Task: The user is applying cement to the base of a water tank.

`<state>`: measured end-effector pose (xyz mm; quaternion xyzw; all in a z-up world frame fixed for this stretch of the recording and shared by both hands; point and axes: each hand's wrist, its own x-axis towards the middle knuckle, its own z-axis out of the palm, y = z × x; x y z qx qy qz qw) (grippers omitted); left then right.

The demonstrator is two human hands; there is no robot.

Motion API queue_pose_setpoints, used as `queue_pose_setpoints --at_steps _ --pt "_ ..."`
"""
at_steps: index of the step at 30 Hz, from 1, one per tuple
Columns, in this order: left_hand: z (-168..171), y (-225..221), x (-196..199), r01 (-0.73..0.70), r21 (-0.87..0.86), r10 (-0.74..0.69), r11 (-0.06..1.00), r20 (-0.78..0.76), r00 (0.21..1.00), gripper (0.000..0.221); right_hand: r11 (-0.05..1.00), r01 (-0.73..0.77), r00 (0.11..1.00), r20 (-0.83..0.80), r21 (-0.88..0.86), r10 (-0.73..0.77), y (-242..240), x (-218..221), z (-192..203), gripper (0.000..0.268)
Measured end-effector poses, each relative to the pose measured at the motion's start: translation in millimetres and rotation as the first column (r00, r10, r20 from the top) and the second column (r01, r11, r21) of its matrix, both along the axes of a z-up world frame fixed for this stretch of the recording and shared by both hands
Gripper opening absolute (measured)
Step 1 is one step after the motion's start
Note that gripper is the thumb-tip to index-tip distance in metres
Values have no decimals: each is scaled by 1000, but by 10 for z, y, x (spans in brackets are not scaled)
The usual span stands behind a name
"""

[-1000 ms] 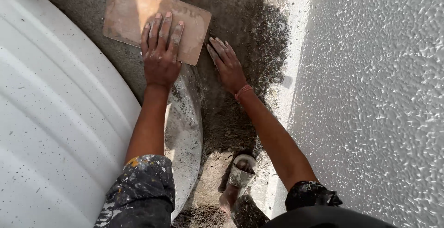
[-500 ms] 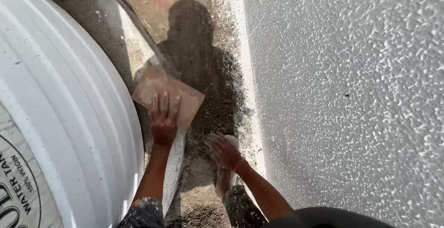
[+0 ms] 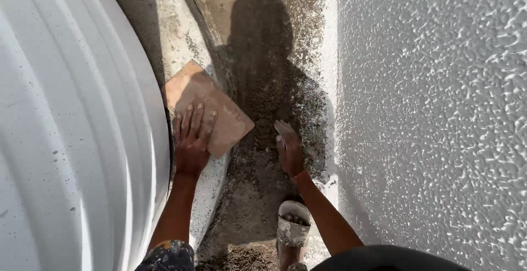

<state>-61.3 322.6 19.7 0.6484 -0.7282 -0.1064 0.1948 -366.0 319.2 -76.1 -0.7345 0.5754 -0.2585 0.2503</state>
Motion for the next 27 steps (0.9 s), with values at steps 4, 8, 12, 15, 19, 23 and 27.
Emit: queue_pose_setpoints --at_steps 4,8,12,15,19,23,27 --pt "-7 35 35 -32 1 32 999 102 994 66 999 45 961 273 -3 -42 -152 -105 94 47" --pt "52 16 44 7 -47 -3 999 71 997 65 981 -149 977 136 -124 165 -1476 258 289 57" --pt "8 85 29 16 -124 -23 992 -56 998 61 886 -461 875 138 -53 463 -1194 441 -51 47" --pt "-328 124 124 44 -147 -24 988 131 991 62 819 -571 788 241 -55 566 -578 258 -347 42" --pt "-100 145 62 -43 -8 43 999 346 937 75 930 -297 911 358 217 207 -596 138 -99 54" --pt "-158 82 58 -1 -148 12 989 73 997 65 957 -195 834 -549 -214 47 -1761 -81 -270 71" --pt "-395 173 132 64 -147 -68 987 -22 997 73 977 -211 911 -360 12 201 -972 -51 -86 69"
